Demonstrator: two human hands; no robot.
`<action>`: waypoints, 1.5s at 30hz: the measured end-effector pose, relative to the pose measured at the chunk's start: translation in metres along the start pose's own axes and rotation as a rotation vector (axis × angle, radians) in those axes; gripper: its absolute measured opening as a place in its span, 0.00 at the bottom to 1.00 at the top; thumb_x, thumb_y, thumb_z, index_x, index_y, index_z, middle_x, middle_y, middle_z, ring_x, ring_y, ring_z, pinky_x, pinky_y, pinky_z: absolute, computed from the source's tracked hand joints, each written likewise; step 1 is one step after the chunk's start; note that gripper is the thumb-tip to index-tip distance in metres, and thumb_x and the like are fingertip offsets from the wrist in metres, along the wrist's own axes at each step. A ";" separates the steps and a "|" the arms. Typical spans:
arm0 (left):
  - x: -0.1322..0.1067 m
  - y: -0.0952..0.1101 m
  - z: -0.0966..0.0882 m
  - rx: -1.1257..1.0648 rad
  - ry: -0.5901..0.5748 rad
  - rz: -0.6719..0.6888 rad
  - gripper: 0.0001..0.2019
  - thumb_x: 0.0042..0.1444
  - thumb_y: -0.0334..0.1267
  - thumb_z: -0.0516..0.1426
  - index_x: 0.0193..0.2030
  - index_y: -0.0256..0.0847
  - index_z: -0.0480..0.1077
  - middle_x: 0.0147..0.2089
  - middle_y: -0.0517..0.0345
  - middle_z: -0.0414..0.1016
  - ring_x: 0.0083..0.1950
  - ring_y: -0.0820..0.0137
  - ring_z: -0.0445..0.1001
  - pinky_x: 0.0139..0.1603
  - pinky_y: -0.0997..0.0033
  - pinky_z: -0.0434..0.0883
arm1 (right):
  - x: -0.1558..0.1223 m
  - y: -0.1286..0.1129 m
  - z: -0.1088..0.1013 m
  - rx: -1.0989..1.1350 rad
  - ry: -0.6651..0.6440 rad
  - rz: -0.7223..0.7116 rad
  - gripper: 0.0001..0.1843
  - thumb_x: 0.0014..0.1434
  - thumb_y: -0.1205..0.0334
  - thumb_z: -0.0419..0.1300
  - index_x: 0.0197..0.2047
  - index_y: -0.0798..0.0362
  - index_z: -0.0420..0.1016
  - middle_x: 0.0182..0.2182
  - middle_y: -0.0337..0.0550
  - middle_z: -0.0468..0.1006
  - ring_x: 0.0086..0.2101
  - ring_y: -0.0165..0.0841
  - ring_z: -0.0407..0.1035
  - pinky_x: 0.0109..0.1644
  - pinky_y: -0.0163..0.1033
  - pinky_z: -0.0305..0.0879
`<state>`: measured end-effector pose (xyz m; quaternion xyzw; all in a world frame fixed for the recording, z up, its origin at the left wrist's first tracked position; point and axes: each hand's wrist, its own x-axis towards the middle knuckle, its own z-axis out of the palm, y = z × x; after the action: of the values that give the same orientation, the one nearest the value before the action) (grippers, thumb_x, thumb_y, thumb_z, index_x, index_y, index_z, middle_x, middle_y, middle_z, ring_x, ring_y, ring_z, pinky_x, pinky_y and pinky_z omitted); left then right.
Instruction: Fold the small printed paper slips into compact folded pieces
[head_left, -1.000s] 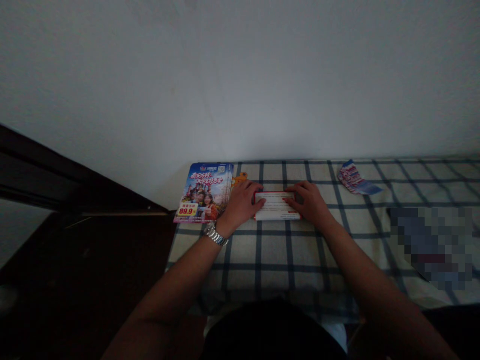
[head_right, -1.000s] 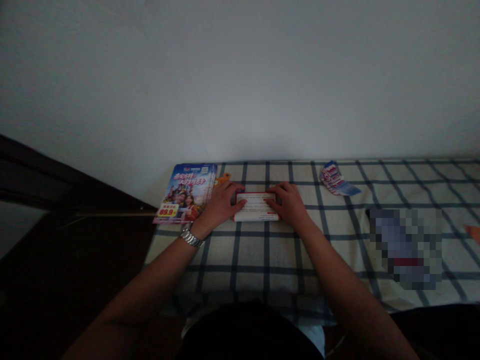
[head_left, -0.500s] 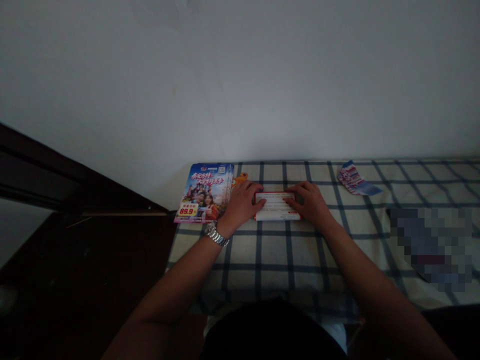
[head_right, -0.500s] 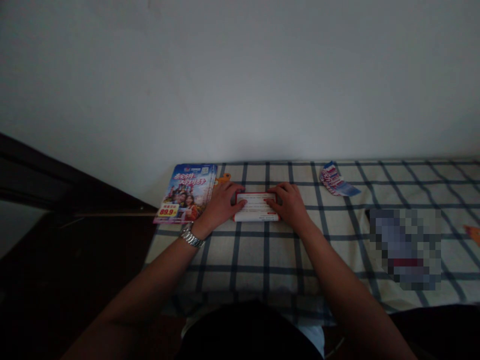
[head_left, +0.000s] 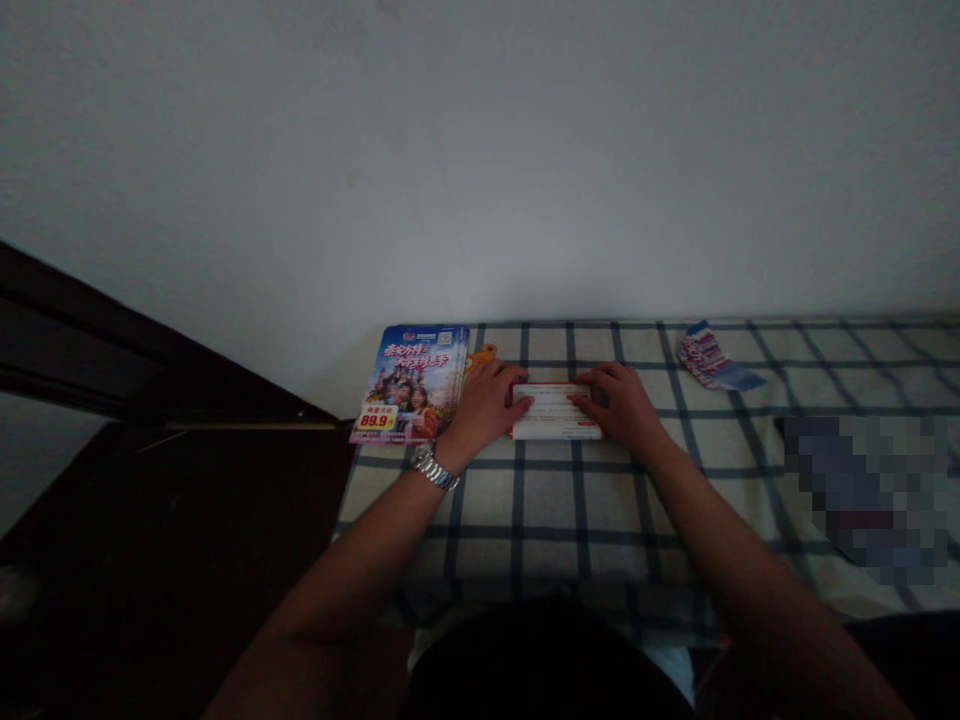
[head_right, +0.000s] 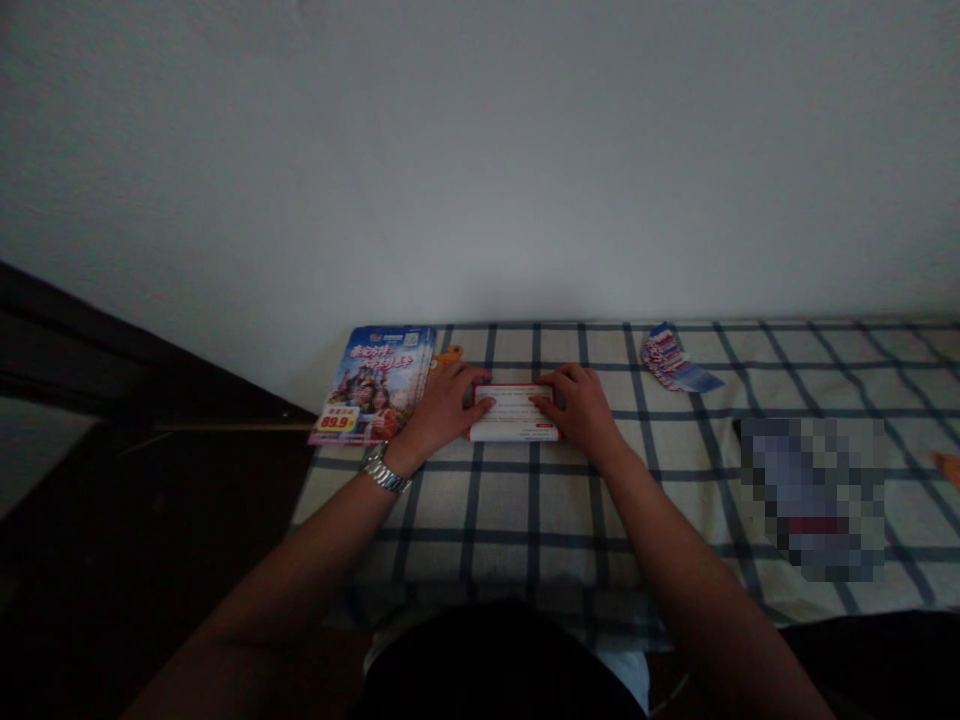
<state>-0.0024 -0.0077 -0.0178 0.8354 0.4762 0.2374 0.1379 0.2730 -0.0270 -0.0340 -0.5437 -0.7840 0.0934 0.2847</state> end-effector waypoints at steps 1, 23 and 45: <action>0.000 0.000 0.000 0.001 -0.001 0.001 0.16 0.64 0.42 0.63 0.57 0.46 0.72 0.55 0.52 0.71 0.60 0.54 0.70 0.64 0.49 0.67 | 0.000 0.000 0.000 0.000 0.000 0.000 0.15 0.64 0.54 0.65 0.52 0.48 0.81 0.47 0.51 0.77 0.49 0.48 0.70 0.56 0.55 0.67; 0.002 0.002 -0.004 -0.020 -0.003 -0.010 0.13 0.62 0.40 0.65 0.50 0.44 0.71 0.52 0.53 0.72 0.57 0.56 0.71 0.62 0.51 0.69 | 0.000 -0.002 -0.001 0.011 -0.009 0.005 0.14 0.65 0.56 0.65 0.52 0.49 0.81 0.47 0.51 0.77 0.48 0.47 0.71 0.55 0.54 0.68; 0.002 -0.001 -0.002 0.000 0.000 0.020 0.14 0.62 0.41 0.65 0.53 0.44 0.72 0.53 0.52 0.71 0.57 0.55 0.70 0.62 0.51 0.68 | 0.000 -0.001 0.000 -0.022 0.002 -0.010 0.15 0.64 0.58 0.67 0.53 0.49 0.82 0.46 0.50 0.77 0.47 0.47 0.71 0.54 0.53 0.69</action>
<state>-0.0032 -0.0057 -0.0160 0.8401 0.4678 0.2387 0.1359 0.2725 -0.0273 -0.0339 -0.5430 -0.7874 0.0825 0.2800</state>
